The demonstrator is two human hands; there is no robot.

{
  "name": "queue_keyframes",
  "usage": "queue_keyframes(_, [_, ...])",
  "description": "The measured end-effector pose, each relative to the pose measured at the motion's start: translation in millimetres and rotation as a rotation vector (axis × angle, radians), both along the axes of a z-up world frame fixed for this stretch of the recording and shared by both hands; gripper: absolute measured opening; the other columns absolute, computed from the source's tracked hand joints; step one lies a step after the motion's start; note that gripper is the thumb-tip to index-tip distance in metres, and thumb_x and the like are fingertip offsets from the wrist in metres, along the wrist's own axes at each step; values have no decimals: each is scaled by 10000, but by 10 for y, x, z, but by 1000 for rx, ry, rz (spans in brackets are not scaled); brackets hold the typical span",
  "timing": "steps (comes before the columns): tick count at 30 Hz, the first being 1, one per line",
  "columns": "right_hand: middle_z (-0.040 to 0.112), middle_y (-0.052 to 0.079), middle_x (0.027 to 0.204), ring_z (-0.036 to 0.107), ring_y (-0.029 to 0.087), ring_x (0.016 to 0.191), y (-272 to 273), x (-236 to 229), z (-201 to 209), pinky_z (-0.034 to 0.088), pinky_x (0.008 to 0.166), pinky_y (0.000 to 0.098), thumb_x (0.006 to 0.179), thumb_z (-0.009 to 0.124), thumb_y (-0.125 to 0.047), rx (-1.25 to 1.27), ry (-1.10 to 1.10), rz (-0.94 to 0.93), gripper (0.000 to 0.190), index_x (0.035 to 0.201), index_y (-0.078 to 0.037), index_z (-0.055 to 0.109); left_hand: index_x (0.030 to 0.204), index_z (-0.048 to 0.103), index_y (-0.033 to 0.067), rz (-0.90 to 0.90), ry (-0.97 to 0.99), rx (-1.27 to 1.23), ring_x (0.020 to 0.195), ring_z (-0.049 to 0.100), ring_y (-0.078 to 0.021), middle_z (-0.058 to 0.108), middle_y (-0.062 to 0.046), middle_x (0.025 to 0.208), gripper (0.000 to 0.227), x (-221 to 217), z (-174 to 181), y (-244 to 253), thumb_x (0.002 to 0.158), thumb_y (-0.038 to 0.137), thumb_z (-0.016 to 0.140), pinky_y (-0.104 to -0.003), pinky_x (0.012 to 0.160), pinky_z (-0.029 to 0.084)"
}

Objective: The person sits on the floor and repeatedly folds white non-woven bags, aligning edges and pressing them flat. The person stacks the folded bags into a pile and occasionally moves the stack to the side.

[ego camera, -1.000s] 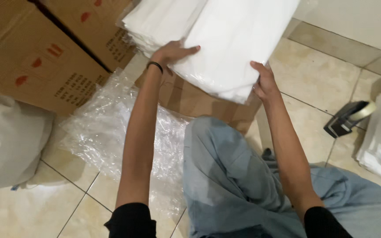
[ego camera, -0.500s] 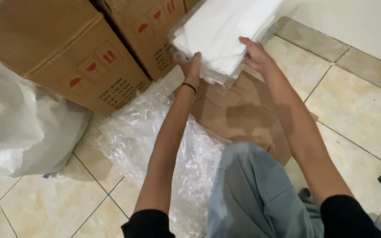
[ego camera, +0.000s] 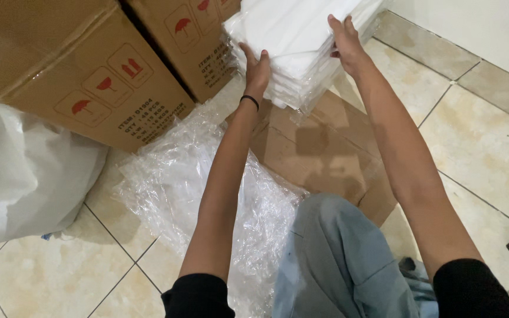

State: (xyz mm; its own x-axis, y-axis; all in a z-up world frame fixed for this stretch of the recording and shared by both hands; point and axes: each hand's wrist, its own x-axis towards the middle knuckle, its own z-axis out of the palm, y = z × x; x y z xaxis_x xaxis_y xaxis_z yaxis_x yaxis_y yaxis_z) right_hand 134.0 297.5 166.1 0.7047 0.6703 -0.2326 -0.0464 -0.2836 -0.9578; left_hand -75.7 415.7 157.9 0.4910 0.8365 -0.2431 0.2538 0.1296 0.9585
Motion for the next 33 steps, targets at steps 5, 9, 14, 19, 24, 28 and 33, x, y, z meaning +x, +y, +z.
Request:
queue_keyframes(5, [413, -16, 1295, 505, 120, 889, -191, -34, 227, 434, 644, 221, 885, 560, -564, 83, 117, 3, 595, 1300, -225, 301, 1562, -108, 285, 28, 27, 92, 1448, 344, -367, 143, -108, 1654, 830, 73, -148, 5, 939, 501, 396, -474, 1174, 280])
queue_keyframes(9, [501, -19, 1182, 536, 107, 892, -260, -119, 264, 478, 628, 214, 809, 610, -525, 104, 145, -137, 600, 1275, -169, 483, 1529, -200, 96, 180, -83, 65, 1530, -46, -301, -136, -138, 1648, 955, -67, 173, -397, 928, 489, 431, -450, 1229, 27])
queue_keyframes(14, [560, 17, 1199, 592, 115, 840, -231, -226, 195, 549, 627, 221, 830, 662, -455, 118, 152, -283, 697, 1381, -130, 384, 1566, 17, 73, 318, -165, 119, 1532, 51, -314, 31, -162, 1657, 820, 145, -146, -400, 942, 395, 442, -463, 1227, 89])
queue_keyframes(19, [588, 54, 1197, 666, 139, 909, -261, -265, 197, 588, 646, 214, 890, 685, -386, 50, 114, -141, 722, 1464, -68, 386, 1581, 29, 164, 191, -131, 16, 1534, 85, -290, 3, -85, 1672, 777, 163, -206, -233, 950, 458, 375, -439, 1230, 115])
queue_keyframes(24, [622, -10, 1151, 625, 114, 953, -282, -248, 117, 584, 731, 220, 900, 644, -431, 102, 154, -53, 796, 1528, -72, 312, 1582, 18, 243, 82, -74, -22, 1543, 6, -294, -81, -84, 1672, 829, 101, -311, -65, 912, 551, 396, -521, 1213, 139])
queue_keyframes(28, [512, -54, 893, 571, 94, 855, -457, -319, -80, 478, 759, 246, 918, 585, -390, 257, 198, -53, 209, 791, -252, 491, 1578, 77, 200, 68, -305, 9, 1520, 128, -349, -37, -124, 1666, 761, 24, -364, -196, 957, 455, 434, -533, 1199, 229])
queue_keyframes(33, [478, 202, 1470, 444, 390, 1381, -1086, -684, -523, 414, 1090, 509, 1008, 611, -430, 181, 42, -106, 612, 1464, -52, 456, 1532, 118, 191, 575, 10, -116, 1451, 277, -335, 186, -165, 1508, 663, 375, -1047, -761, 1004, 423, 446, -447, 1225, 235])
